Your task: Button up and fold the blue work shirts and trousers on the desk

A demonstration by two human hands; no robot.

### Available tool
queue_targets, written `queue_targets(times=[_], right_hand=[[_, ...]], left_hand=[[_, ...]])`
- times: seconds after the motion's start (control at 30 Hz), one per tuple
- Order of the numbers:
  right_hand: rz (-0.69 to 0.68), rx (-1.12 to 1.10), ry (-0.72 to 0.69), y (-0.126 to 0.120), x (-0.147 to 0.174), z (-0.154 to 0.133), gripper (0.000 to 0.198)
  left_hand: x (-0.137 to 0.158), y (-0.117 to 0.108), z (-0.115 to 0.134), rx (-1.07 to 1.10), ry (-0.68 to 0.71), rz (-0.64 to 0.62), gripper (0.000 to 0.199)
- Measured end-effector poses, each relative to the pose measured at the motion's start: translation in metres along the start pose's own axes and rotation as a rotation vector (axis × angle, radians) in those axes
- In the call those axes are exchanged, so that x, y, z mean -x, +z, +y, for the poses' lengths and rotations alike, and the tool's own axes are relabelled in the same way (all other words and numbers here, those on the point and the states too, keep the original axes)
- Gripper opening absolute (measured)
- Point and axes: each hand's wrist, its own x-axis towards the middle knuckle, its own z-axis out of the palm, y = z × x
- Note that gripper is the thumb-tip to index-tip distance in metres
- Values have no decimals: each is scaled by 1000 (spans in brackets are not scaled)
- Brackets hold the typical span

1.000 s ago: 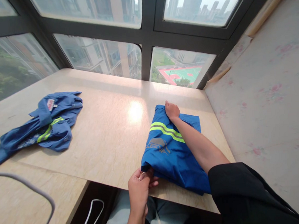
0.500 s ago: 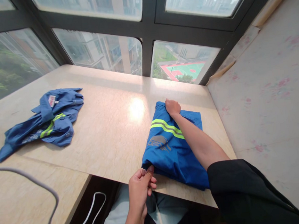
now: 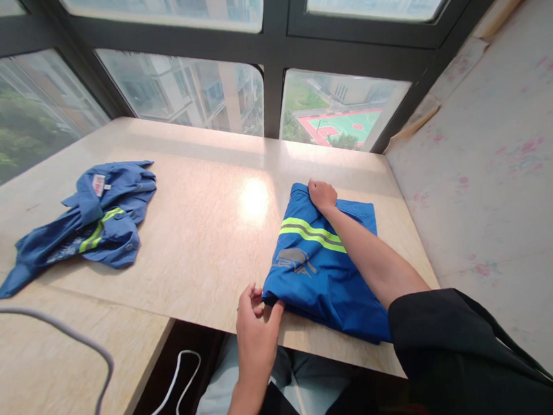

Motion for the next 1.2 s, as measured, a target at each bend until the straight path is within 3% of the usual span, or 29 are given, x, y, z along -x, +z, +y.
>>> queue_targets(times=[0.07, 0.13, 0.23, 0.33, 0.53, 0.67, 0.77, 0.83, 1.0, 1.1, 1.2], right_hand=[[1, 7, -6, -1, -2, 2, 57], [1, 11, -9, -2, -4, 7, 57], [3, 11, -14, -6, -8, 15, 58], [22, 14, -3, -8, -9, 21, 58], [29, 32, 15, -7, -12, 21, 52], [27, 33, -3, -5, -13, 21, 53], [35, 17, -19, -4, -10, 22, 54], [46, 1, -41, -5, -7, 24, 56], [83, -43, -149, -11, 1, 20, 51], [86, -67, -238, -16, 14, 7, 43], [103, -100, -372, -21, 47, -9, 57]], left_hand=[[-7, 4, -1, -77, 71, -56, 52], [-14, 8, -3, -140, 231, -98, 41], [-22, 15, -10, -154, 503, -165, 52], [-21, 19, -19, -104, 595, -171, 60], [-2, 18, -25, 100, 392, -197, 47], [-2, 13, -13, 297, -1, -221, 39], [-20, 8, 6, 541, -368, -325, 52], [-38, 7, 22, 620, -511, -428, 62], [-75, 30, 56, 444, -487, -627, 72], [-84, 50, 60, 390, -365, -711, 58], [-85, 63, 54, 331, -281, -740, 44]])
